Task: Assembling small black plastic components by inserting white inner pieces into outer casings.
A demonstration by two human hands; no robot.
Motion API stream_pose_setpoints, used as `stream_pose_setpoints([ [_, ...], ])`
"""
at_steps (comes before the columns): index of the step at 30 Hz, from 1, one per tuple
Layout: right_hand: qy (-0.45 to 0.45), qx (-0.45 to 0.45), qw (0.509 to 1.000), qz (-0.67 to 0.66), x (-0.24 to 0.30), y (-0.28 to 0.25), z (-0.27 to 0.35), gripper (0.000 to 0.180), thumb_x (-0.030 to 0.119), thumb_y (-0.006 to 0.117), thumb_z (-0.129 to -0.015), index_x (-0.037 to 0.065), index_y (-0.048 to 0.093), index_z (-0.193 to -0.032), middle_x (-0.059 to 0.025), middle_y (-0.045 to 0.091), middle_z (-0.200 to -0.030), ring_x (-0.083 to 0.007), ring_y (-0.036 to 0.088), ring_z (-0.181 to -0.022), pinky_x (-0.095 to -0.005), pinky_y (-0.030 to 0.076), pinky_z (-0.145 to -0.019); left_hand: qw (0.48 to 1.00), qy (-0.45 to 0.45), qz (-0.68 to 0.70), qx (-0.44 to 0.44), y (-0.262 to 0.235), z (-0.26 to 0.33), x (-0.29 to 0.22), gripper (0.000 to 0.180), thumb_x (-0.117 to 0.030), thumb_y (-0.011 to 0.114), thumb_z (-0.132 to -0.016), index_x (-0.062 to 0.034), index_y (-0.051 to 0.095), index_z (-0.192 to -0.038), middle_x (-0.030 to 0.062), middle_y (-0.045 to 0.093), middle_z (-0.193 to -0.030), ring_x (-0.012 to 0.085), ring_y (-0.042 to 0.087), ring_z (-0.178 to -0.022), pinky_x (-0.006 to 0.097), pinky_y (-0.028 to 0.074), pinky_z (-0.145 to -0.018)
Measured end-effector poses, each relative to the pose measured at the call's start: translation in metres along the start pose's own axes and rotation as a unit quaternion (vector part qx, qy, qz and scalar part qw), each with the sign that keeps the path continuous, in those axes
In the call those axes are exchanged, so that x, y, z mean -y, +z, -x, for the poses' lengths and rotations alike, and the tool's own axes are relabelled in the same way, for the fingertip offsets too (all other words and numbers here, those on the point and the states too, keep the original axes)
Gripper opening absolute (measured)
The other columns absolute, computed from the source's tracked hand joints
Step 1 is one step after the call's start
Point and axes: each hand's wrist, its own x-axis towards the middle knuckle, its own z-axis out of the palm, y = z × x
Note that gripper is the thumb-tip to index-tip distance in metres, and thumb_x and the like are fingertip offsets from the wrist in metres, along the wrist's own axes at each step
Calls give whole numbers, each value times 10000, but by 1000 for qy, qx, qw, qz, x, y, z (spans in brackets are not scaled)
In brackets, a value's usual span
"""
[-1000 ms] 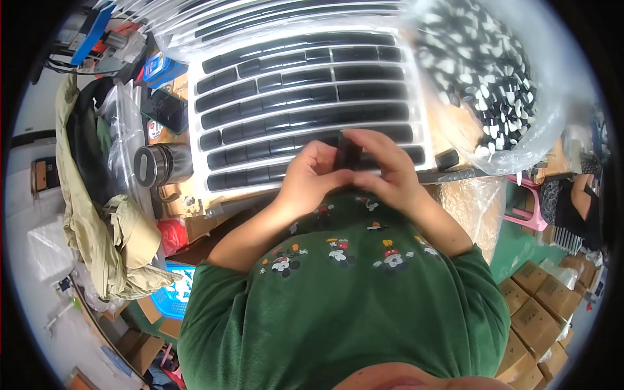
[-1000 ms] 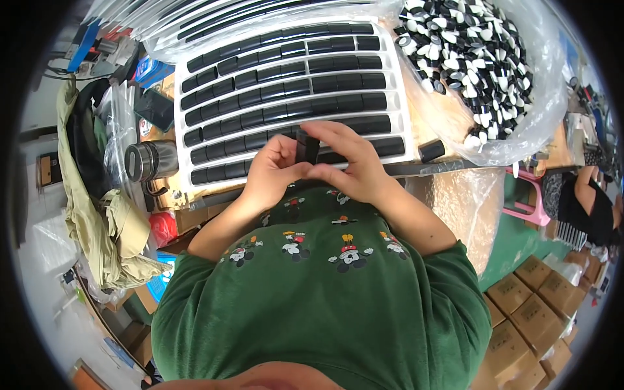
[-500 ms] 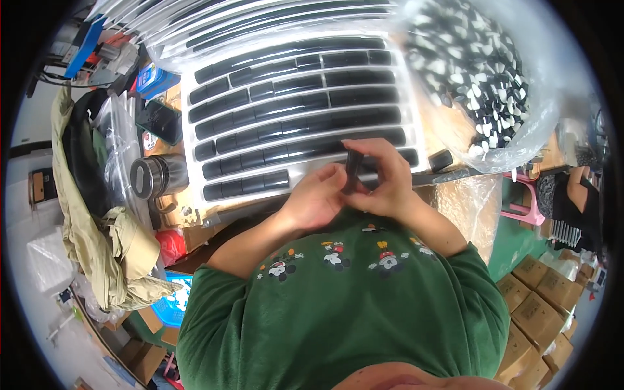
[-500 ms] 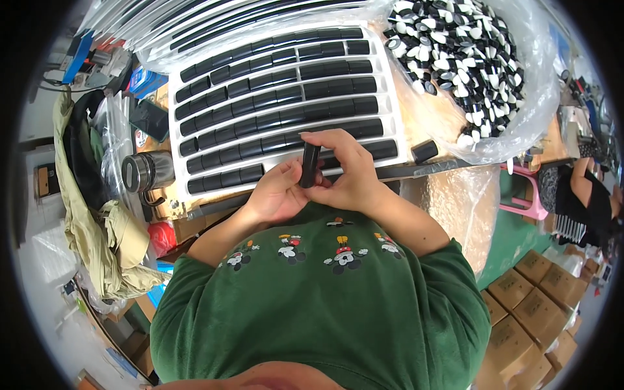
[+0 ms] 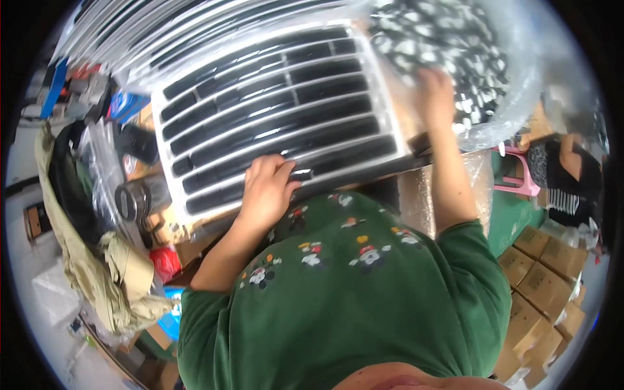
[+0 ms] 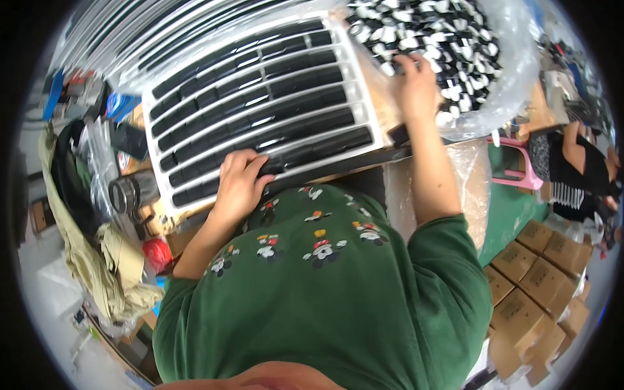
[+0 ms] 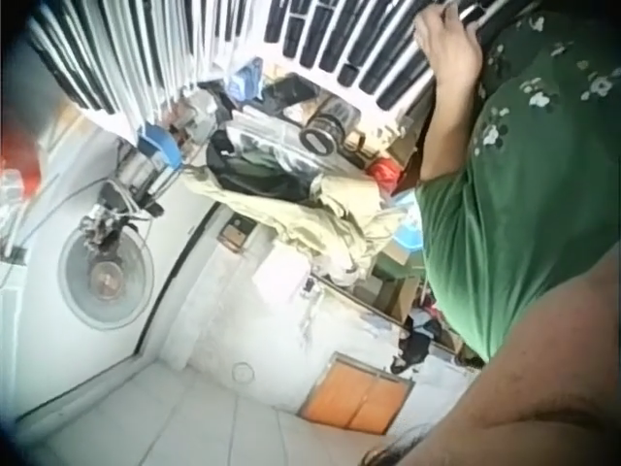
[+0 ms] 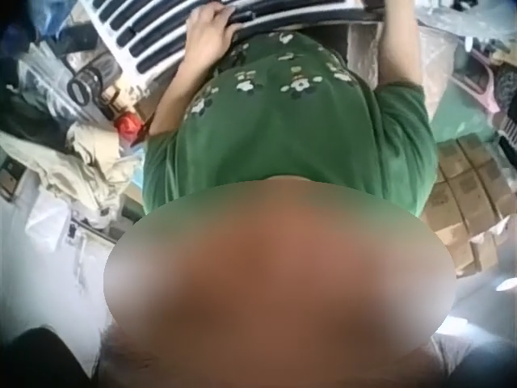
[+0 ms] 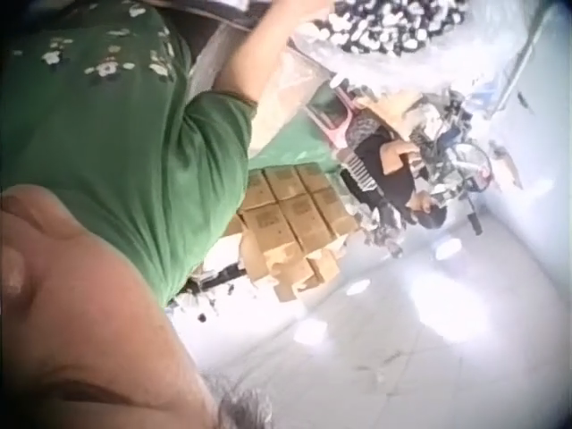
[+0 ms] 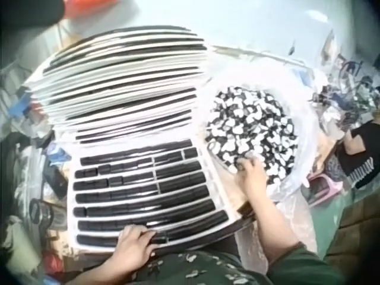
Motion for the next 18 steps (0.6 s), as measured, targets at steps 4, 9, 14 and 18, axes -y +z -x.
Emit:
stream_pose_setpoints([
  [4,-6,15,999,-49,-31,6,-3,179,128,623,-805,119,656,-981,-119,635,-1021,-317,598,-958,-381,484,-813,999,-48,8,24,-11,4,-3,431,-159,716,-721,-32,562,-1104,123,550,-1028,303,500,-1004,411,392,-832],
  [9,72,-89,981,-154,-18,-4,-1,151,106,714,-783,34,672,-910,-94,669,-945,-167,647,-740,-269,523,-677,990,-119,-48,50,-40,25,32,350,-134,768,-643,-30,611,-938,97,543,-984,300,509,-960,405,391,-785],
  [14,196,-74,869,-448,53,-35,6,166,54,684,-812,9,680,-972,-36,658,-949,-80,594,-795,-210,479,-717,993,-84,-45,72,-46,19,31,337,-145,781,-657,-42,589,-914,93,566,-960,300,536,-920,389,420,-783],
  [18,62,144,835,-527,143,-76,33,278,-48,647,-789,7,651,-1062,-69,637,-965,-118,592,-873,-228,479,-730,936,-201,287,-36,-34,10,6,321,-60,795,-695,-2,587,-933,73,683,-860,106,631,-791,256,500,-717],
])
